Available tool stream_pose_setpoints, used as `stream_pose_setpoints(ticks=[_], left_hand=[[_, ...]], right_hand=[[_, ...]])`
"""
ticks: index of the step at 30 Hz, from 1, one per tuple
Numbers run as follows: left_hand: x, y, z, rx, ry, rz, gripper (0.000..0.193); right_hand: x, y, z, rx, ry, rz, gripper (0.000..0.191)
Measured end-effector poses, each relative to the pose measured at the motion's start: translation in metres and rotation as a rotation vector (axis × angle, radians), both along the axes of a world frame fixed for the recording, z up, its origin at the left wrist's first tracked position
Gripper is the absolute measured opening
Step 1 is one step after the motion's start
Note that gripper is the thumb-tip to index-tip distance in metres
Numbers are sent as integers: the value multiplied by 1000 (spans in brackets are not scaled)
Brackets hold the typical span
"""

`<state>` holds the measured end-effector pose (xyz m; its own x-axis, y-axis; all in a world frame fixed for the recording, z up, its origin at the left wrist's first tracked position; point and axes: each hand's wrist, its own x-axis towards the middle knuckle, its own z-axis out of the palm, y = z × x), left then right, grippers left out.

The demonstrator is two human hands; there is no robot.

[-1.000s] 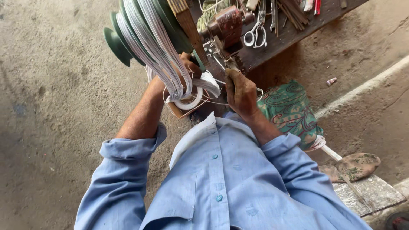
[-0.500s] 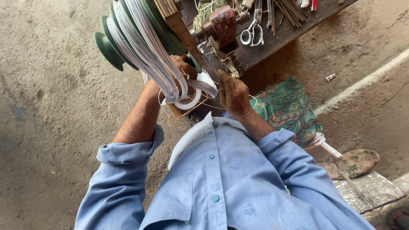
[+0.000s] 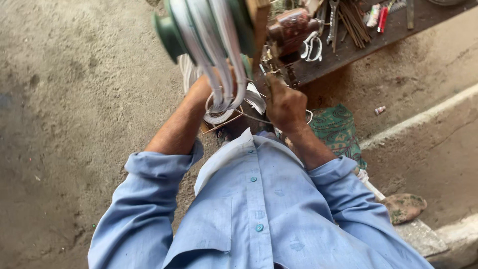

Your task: The person winds white wire from a large green spool onto a smaller spool using a hand-cranked wooden winder. They repeatedly pull the wire, rotate the crank, and adjust the wire to keep it aligned on the small spool. The person also uses a wrench to tighten the winder mechanism and scissors to cut the wire.

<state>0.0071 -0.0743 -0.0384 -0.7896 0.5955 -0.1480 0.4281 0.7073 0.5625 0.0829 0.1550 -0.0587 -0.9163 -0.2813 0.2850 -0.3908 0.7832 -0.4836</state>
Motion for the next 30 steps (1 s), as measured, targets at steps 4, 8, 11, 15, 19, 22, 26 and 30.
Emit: stream_pose_setpoints(ticks=[4,8,11,15,19,22,26,30], left_hand=[[-3,-1,-8,25,30,8,44],[-3,0,-7,28,35,11,43],[0,-1,-3,4,23,16,43],[3,-2,2,-26,6,14,42],[5,-1,8,-40,0,12,42],[6,0,12,-49,-11,8,42],[6,0,16,-63,-26,7,41],[5,1,15,-54,-32,0,41]], right_hand=[[-42,-9,27,116,-243,-5,22],[-65,-16,49,159,-104,34,20],[-50,-9,58,143,-108,17,19],[-10,2,52,-61,2,-5,22],[9,4,29,-100,154,21,27],[13,5,10,-140,200,38,32],[14,11,-12,-163,249,28,34],[7,9,-33,-168,221,79,45]])
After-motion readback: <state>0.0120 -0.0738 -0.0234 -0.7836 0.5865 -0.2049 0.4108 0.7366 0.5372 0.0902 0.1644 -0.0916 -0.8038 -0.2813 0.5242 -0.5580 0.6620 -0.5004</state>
